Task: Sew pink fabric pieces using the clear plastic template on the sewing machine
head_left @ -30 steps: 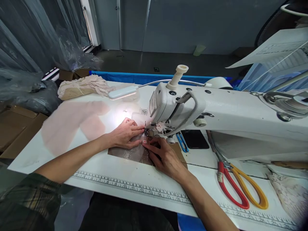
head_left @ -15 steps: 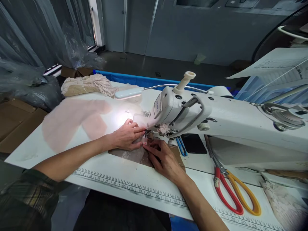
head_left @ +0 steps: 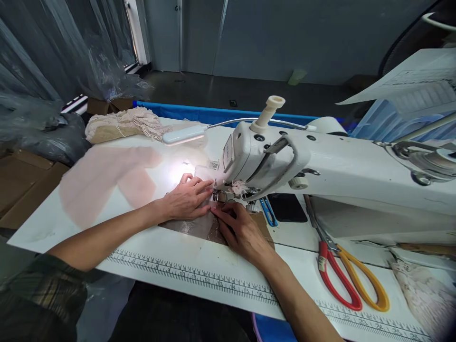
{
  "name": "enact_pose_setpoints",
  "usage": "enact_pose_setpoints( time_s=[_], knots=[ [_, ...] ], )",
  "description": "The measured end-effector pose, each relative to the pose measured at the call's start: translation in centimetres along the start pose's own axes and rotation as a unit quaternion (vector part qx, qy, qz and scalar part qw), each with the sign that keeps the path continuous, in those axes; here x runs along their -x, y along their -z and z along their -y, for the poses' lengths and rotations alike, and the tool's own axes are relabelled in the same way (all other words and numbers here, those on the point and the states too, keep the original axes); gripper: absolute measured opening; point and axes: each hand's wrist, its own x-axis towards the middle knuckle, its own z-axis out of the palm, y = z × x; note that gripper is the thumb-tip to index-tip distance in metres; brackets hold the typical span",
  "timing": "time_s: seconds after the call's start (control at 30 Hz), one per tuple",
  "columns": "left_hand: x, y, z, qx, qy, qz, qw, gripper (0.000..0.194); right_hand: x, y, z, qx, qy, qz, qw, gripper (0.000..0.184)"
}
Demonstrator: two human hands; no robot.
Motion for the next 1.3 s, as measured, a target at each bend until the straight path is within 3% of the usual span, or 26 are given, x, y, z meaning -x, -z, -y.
enact_pose_setpoints(
  time_s=[0.13, 0.33, 0.63, 0.9, 1.1, 1.3],
  knots=[
    [0.0, -0.5, -0.1, 0.052, -0.069, -0.040, 0.995, 0.031, -0.3, 0.0, 0.1, 0.018, -0.012, 0.009, 1.000, 0.035],
    [0.1, 0.6, 0.0, 0.080, -0.115, -0.005, 0.990, 0.025, 0.1, 0.0, 0.0, 0.013, -0.008, 0.002, 1.000, 0.036],
    [0.2, 0.9, 0.1, 0.039, -0.094, 0.021, 0.995, 0.034, 0.1, -0.1, 0.1, 0.013, 0.004, -0.009, 1.000, 0.032],
    [0.1, 0.6, -0.2, 0.028, -0.047, 0.008, 0.998, 0.036, -0.3, -0.4, 0.2, 0.010, -0.009, -0.014, 1.000, 0.036],
    [-0.1, 0.2, -0.5, 0.029, -0.007, -0.008, 1.000, 0.038, -0.1, 0.5, -0.5, -0.041, -0.087, -0.014, 0.995, 0.033],
    [-0.4, 1.3, 0.6, 0.012, -0.020, -0.039, 0.999, 0.040, -0.6, 2.1, -1.3, -0.109, -0.183, -0.087, 0.973, 0.023]
  ],
)
